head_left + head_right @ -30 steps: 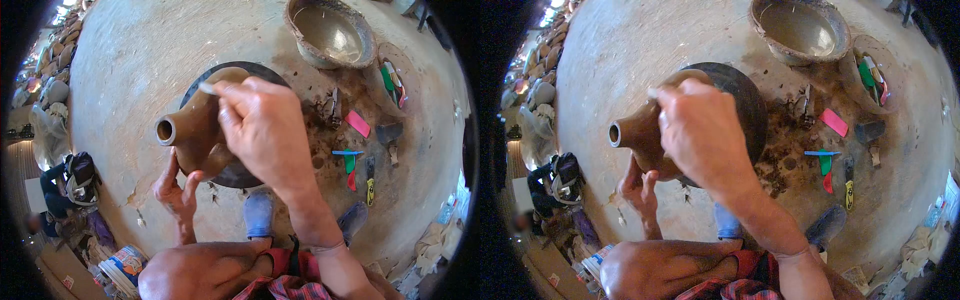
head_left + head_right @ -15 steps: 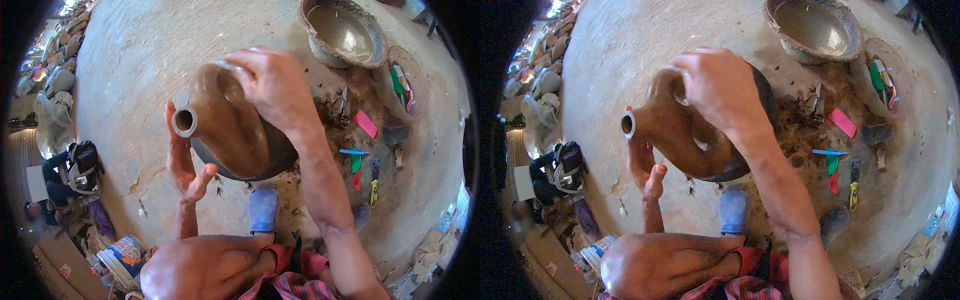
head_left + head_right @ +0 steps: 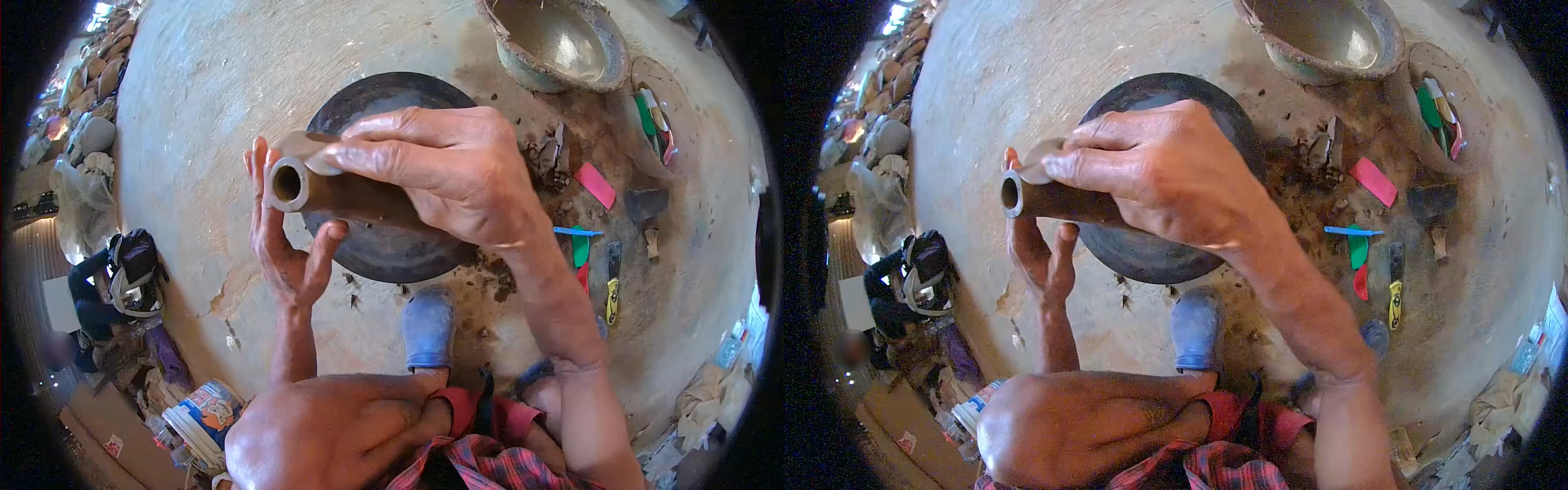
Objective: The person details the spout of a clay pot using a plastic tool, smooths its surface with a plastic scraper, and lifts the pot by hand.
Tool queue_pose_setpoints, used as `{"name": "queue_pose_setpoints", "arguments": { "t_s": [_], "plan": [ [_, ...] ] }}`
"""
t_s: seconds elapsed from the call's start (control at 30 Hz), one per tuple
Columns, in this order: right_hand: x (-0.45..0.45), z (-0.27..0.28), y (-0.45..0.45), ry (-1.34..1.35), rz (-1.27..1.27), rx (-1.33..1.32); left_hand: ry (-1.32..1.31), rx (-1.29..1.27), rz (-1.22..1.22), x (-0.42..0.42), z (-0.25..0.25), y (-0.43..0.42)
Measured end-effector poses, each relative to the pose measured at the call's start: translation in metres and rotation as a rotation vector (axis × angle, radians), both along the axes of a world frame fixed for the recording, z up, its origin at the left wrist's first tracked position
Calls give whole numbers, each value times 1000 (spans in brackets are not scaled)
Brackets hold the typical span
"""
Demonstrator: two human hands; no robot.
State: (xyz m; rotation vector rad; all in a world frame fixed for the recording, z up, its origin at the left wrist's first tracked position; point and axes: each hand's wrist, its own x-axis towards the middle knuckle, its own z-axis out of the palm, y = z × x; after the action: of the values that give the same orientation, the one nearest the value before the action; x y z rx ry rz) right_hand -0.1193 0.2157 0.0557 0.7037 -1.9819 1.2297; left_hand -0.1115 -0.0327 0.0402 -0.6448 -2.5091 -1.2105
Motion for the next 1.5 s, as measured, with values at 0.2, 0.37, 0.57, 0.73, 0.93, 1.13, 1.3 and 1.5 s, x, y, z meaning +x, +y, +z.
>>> {"name": "queue_pose_setpoints", "arguments": {
  "t_s": [0.2,0.37,0.57,0.73,0.93,1.13,1.3,1.5],
  "plan": [
    [24,9,43,-49,153,343,66,-75,85,4,9,8],
    [64,-20,72,-75,57,376,99,-81,176,9,6,14],
    [104,-101,76,-179,-165,341,108,-96,248,14,8,22],
    [99,-123,35,-666,-593,-389,86,-123,188,13,15,13],
    [56,-98,19,-794,-483,-567,-243,269,-192,-6,34,5],
    [33,-49,18,-605,-607,-377,-254,226,11,0,30,2],
    [17,0,5,-530,-498,-173,-296,223,108,11,33,18],
    [12,39,-15,-396,-314,-16,-214,142,261,24,41,46]
  ]
}}
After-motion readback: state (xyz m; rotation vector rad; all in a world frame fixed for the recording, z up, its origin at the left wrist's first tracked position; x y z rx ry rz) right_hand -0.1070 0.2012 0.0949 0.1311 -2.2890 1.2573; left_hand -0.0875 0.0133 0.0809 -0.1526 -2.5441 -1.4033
